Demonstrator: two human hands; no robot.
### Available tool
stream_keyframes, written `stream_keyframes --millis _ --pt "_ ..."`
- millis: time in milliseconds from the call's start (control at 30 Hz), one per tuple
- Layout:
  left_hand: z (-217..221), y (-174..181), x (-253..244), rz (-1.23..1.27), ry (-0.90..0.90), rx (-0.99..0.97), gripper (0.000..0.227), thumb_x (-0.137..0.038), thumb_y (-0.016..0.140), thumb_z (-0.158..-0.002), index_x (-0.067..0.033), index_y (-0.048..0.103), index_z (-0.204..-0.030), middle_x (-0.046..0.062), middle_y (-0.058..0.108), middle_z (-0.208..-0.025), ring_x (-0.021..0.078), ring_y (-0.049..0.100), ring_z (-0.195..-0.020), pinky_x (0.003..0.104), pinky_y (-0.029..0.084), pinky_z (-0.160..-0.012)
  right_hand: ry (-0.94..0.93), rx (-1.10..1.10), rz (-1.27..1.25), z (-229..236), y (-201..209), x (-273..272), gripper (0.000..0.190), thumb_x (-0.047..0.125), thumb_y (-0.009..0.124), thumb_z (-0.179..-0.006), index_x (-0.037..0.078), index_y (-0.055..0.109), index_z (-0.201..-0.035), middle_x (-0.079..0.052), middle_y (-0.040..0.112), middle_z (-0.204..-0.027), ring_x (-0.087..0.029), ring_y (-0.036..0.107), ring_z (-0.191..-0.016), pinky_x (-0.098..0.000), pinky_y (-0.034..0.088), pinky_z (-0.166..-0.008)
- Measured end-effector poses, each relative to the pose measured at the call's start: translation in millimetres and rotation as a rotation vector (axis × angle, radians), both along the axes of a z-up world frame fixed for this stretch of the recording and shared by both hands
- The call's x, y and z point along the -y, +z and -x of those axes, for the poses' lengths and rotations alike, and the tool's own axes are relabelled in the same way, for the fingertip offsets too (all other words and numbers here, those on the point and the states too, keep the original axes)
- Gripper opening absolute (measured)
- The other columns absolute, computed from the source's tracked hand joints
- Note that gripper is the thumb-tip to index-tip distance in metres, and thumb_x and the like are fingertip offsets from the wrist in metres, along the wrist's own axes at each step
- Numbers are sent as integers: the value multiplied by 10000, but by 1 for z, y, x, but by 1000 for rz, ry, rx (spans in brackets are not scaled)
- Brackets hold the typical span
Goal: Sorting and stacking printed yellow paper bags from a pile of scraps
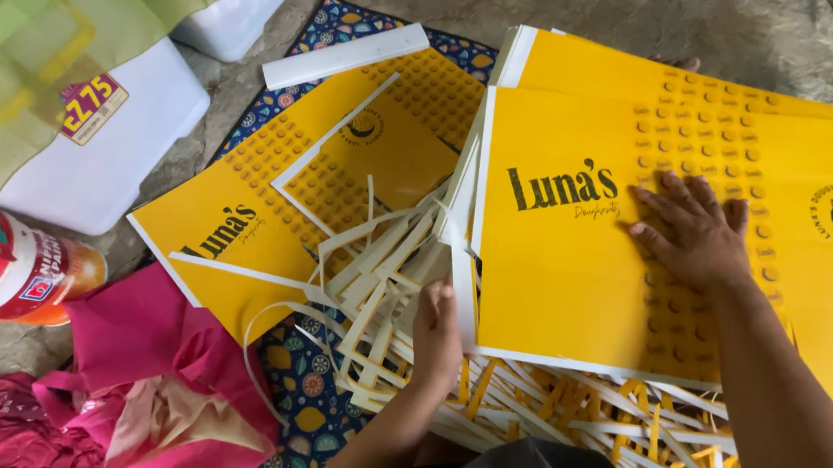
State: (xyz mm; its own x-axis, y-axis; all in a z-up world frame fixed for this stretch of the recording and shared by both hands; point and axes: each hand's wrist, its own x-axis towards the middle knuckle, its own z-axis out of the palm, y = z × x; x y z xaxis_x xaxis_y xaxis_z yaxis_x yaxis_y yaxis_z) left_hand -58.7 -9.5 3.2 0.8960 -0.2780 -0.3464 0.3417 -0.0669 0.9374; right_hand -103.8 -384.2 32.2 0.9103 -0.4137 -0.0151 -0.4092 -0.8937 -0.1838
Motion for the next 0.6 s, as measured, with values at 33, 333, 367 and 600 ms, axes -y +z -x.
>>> stream_keyframes --millis 33,333,367,600 --pt "4 -5 0 -5 -4 -5 677 -598 374 -956 -109 466 -1415 65 512 -772 131 604 -532 277 600 -393 -4 -5 -5 -1 -1 3 655 701 430 -890 524 422 -1520 73 286 -1708 -239 145 -1600 -514 -18 -1188" --pt "21 -30 -18 178 -141 267 646 -278 535 -1042 -43 283 -1589 42 613 -671 118 533 -500 305 491 -510 -61 -51 -32 -2 13 -9 680 751 375 -878 542 390 -1525 87 239 -1722 -221 95 -1611 -506 -49 -1193" --pt "22 -30 -18 173 -137 275 644 -277 543 -1039 -69 293 -1595 36 596 -668 127 571 -537 309 510 -541 -56 -26 -56 0 12 -10 678 747 390 -882 521 416 -1520 71 253 -1720 -230 96 -1611 -489 -55 -1196" --pt "27 -24 -19 109 -83 370 580 -232 551 -1040 -102 354 -1570 34 619 -748 118 585 -599 278 506 -553 -53 -28 -66 -2 14 -14 674 743 385 -894 507 414 -1524 66 242 -1723 -233 86 -1609 -519 -68 -1199"
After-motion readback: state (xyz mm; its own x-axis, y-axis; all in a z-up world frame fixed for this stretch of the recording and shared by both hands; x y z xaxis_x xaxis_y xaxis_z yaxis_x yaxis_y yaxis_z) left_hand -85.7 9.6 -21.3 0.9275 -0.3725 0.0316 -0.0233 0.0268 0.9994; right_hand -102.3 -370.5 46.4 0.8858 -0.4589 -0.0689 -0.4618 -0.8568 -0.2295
